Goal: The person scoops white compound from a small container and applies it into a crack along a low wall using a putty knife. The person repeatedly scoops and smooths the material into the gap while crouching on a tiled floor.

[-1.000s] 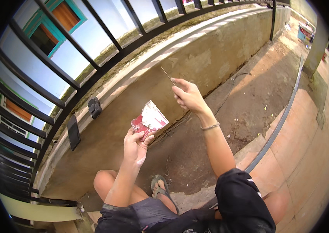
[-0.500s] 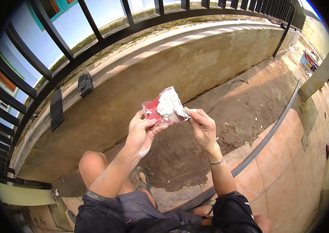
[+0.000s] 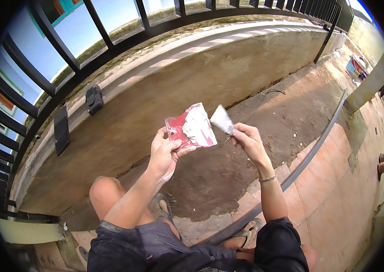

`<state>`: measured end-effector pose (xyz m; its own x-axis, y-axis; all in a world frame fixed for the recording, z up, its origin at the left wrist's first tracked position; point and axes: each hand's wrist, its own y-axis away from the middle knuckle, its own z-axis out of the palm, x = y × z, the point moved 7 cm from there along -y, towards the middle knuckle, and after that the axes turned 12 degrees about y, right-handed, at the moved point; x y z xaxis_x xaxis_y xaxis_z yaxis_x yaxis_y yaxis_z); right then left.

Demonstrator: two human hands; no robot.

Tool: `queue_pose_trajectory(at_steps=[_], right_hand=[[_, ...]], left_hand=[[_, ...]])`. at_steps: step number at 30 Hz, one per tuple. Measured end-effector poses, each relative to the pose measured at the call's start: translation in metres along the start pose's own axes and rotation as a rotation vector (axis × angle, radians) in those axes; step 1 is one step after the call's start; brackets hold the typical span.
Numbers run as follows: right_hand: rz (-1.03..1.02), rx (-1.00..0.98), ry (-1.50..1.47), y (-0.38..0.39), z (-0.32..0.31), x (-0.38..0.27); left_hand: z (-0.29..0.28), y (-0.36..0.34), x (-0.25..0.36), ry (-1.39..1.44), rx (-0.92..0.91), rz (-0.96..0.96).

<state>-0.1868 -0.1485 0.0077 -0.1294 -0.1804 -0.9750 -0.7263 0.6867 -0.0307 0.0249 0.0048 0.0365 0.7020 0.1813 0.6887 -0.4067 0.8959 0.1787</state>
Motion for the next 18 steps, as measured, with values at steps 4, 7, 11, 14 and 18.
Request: queue_pose_trajectory(at_steps=[4, 7, 11, 14, 18], right_hand=[[0.216, -0.057, 0.574, -0.007, -0.031, -0.03], [0.246, -0.016, 0.681, -0.01, -0.064, -0.073], [-0.139, -0.152, 0.944, -0.03, -0.049, -0.133], [-0.129, -0.251, 1.098, -0.046, -0.026, -0.147], [0.1, -0.505, 1.401, -0.052, -0.004, -0.144]], left_hand=[[0.006, -0.003, 0.006, -0.031, -0.005, 0.026], [0.009, -0.007, 0.003, -0.072, 0.012, 0.027], [0.019, -0.019, -0.016, -0.087, -0.021, -0.01], [0.025, -0.028, -0.027, -0.084, -0.06, -0.029], [0.023, -0.039, -0.034, -0.135, -0.035, -0.085]])
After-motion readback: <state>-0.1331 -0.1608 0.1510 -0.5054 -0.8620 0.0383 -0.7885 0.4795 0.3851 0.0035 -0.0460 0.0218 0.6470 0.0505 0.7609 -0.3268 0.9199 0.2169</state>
